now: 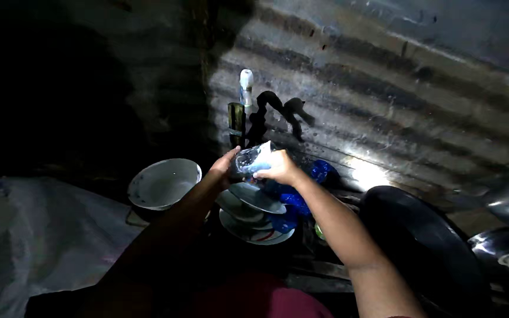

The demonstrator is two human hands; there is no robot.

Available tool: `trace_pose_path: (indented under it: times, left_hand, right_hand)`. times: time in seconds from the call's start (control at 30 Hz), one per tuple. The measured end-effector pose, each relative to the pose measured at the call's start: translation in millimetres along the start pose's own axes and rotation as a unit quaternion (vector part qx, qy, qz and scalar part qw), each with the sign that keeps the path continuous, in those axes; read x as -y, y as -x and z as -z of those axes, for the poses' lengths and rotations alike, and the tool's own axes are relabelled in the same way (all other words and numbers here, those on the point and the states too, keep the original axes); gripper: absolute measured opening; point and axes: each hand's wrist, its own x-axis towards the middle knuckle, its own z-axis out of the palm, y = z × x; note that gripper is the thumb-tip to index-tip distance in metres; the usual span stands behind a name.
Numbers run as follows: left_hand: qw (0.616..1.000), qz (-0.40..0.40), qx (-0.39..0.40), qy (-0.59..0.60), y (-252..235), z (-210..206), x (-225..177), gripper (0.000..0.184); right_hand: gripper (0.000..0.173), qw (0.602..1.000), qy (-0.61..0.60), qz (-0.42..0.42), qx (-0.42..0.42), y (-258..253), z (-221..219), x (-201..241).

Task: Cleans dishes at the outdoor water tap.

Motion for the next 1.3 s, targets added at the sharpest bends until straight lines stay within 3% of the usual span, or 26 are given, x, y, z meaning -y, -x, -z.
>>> trace_pose_path:
  times: [0.07,0.13,0.17,0.23,0.3,0.33,0.37,0.43,0.5,0.53,0.57,0.6,0.63,0.67,0.7,0.73,0.77,0.83,0.9,0.93,1.0,1.07,1.1,1.17,1.2,1.3]
  left_hand:
    - [0.996,-0.083,0.02,0.035,8.2,-0.5,10.6,0.04]
    - [0.979,-0.203,0.008,0.033,6.5,-2.3,18.6,0.031]
    - [0.975,-0.223,-0.006,0.028,4.9,-1.7,16.5,0.031]
    - [0.988,-0.151,-0.017,-0.024,8.0,4.6,-0.1,0.036]
    - [0.995,-0.034,-0.006,-0.095,12.1,8.7,-17.1,0.046]
    - [0.994,-0.006,-0.012,-0.108,12.6,7.8,-19.0,0.048]
    - [0.995,-0.003,-0.024,-0.093,11.9,6.7,-15.3,0.048]
    - [0.994,-0.095,-0.048,-0.037,7.0,5.1,6.3,0.039]
    - [0.973,-0.224,-0.052,-0.037,2.0,1.4,21.6,0.026]
    - [0.968,-0.242,-0.05,-0.052,-0.4,0.8,22.0,0.024]
    - [0.97,-0.225,-0.05,-0.078,-2.1,1.7,17.3,0.026]
    - [0.977,-0.178,-0.042,-0.11,-0.6,2.7,7.9,0.032]
    - [0.982,-0.126,-0.028,-0.138,2.2,3.0,-2.4,0.039]
    - [0.985,-0.085,-0.02,-0.151,3.8,1.3,-8.9,0.043]
    - [0.987,-0.06,-0.016,-0.15,4.0,0.2,-11.7,0.045]
    - [0.99,-0.05,-0.019,-0.131,3.1,-0.3,-9.8,0.046]
    - [0.993,-0.054,-0.029,-0.098,1.7,-1.0,-4.2,0.046]
    - [0.99,-0.126,-0.049,-0.032,-1.5,-4.0,11.6,0.037]
    - [0.979,-0.201,-0.035,-0.014,-7.5,-4.1,22.9,0.029]
    - [0.982,-0.187,-0.026,-0.026,-7.6,-2.2,21.8,0.03]
    - [0.994,-0.074,-0.019,-0.075,-3.0,1.2,9.7,0.038]
    - [0.991,0.019,-0.025,-0.128,3.3,-0.7,-2.6,0.043]
    - [0.99,0.045,-0.022,-0.129,6.6,-1.2,-5.8,0.043]
    - [0.997,0.05,0.012,-0.061,5.0,4.3,-2.4,0.043]
    - [0.997,0.039,0.07,-0.012,5.0,10.6,1.5,0.046]
    - [0.98,-0.01,0.188,0.06,16.2,17.1,16.5,0.055]
  right_hand:
    - [0.014,0.982,-0.107,0.063,-0.14,-11.5,-6.8,-10.6]
    - [0.011,0.949,-0.224,-0.07,-0.212,-19.0,-12.8,2.7]
    - [0.011,0.935,-0.258,-0.143,-0.195,-18.4,-13.8,11.3]
    - [0.021,0.95,-0.236,-0.199,-0.055,-6.1,-14.1,17.4]
    - [0.045,0.958,-0.066,-0.238,0.145,5.2,-15.0,21.8]
    - [0.049,0.942,-0.006,-0.266,0.206,6.8,-16.0,26.8]
    - [0.051,0.936,-0.001,-0.281,0.213,7.4,-14.3,30.6]
    - [0.045,0.954,-0.136,-0.26,0.058,9.8,-13.5,23.3]
    - [0.022,0.908,-0.323,-0.24,-0.118,6.3,-23.8,11.6]
    - [0.024,0.882,-0.372,-0.252,-0.143,6.9,-27.2,10.1]
    - [0.03,0.884,-0.369,-0.26,-0.126,11.5,-30.4,9.9]
    - [0.035,0.914,-0.31,-0.252,-0.07,18.5,-32.1,10.5]
    - [0.042,0.954,-0.188,-0.234,0.021,24.1,-29.6,13.0]
    - [0.044,0.964,-0.027,-0.232,0.127,25.0,-24.4,21.5]
    - [0.046,0.943,0.09,-0.239,0.215,22.6,-19.8,28.6]
    - [0.044,0.934,0.133,-0.23,0.238,21.6,-17.3,28.4]
    - [0.042,0.952,0.109,-0.209,0.193,22.2,-15.2,22.2]
    - [0.035,0.981,-0.095,-0.167,-0.007,18.6,-17.4,12.4]
    - [0.022,0.925,-0.281,-0.204,-0.156,11.7,-26.1,18.7]
    - [0.023,0.927,-0.277,-0.202,-0.149,14.7,-30.1,16.7]
    - [0.035,0.989,-0.06,-0.132,0.028,26.9,-31.1,6.7]
    - [0.05,0.94,0.205,-0.075,0.261,20.6,-26.3,10.1]
    - [0.051,0.924,0.248,-0.049,0.288,16.0,-26.9,6.5]
    - [0.045,0.952,0.188,-0.017,0.243,8.0,-5.7,13.8]
    - [0.041,0.973,0.129,0.01,0.192,4.8,8.4,19.6]
    - [0.023,0.988,-0.034,0.145,-0.029,-10.4,18.0,3.2]
